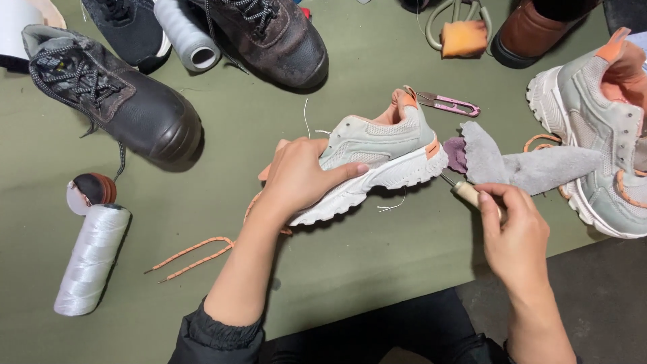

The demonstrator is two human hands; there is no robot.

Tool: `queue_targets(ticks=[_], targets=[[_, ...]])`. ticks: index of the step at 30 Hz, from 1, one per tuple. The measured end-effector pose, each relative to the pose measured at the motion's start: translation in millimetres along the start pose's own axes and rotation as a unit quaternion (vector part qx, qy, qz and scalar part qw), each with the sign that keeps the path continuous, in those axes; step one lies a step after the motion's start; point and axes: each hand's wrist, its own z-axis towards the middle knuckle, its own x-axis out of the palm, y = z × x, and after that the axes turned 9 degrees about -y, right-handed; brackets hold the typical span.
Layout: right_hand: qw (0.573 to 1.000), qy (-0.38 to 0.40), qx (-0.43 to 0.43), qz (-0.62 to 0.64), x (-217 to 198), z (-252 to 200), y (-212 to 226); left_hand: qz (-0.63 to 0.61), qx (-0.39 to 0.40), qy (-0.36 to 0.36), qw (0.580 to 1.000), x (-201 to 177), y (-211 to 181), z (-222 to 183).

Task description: Hand-stitching the sole of a sneaker using an awl and thread at a repair bench.

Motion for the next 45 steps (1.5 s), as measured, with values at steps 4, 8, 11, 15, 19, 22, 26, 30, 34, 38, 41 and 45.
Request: queue_targets(ticks=[4,8,11,15,19,22,26,30,34,38,41,45], targets=[[0.999,-0.012,0.041,0.001,-18,-6,-4,-0.019,0.001,-0.018,1.0,3,3,6],[0.987,-0.121,0.007,0.105,-31,-13,13,-0.033,0.002,-0.022,0.999,1,2,12],[0.978,-0.132,-0.061,0.147,-31,-15,35,-0.032,0.008,-0.014,0.999,2,4,15],[0.966,-0.097,-0.131,0.2,-21,-24,75,-0.023,0.0,-0.012,1.0,2,2,11],[0.964,-0.078,-0.136,0.214,-8,-30,89,-0.019,0.003,-0.004,1.0,0,2,10],[0.965,-0.07,-0.132,0.216,-5,-32,90,-0.018,0.001,0.006,1.0,-2,0,8],[0.967,-0.064,-0.129,0.212,-2,-32,92,-0.017,-0.006,0.016,1.0,-5,-3,7],[0.967,-0.056,-0.131,0.212,2,-33,94,-0.022,-0.004,0.017,1.0,-7,-3,6],[0.966,-0.057,-0.141,0.211,1,-32,95,-0.019,-0.008,0.024,0.999,-8,-5,6],[0.967,-0.069,-0.141,0.203,-1,-32,95,-0.02,-0.005,0.024,0.999,-7,-5,7],[0.968,-0.061,-0.135,0.2,0,-31,94,-0.024,0.002,0.018,1.0,-5,-2,8],[0.967,-0.066,-0.142,0.2,0,-31,95,-0.019,-0.003,0.019,1.0,-5,-2,8]])
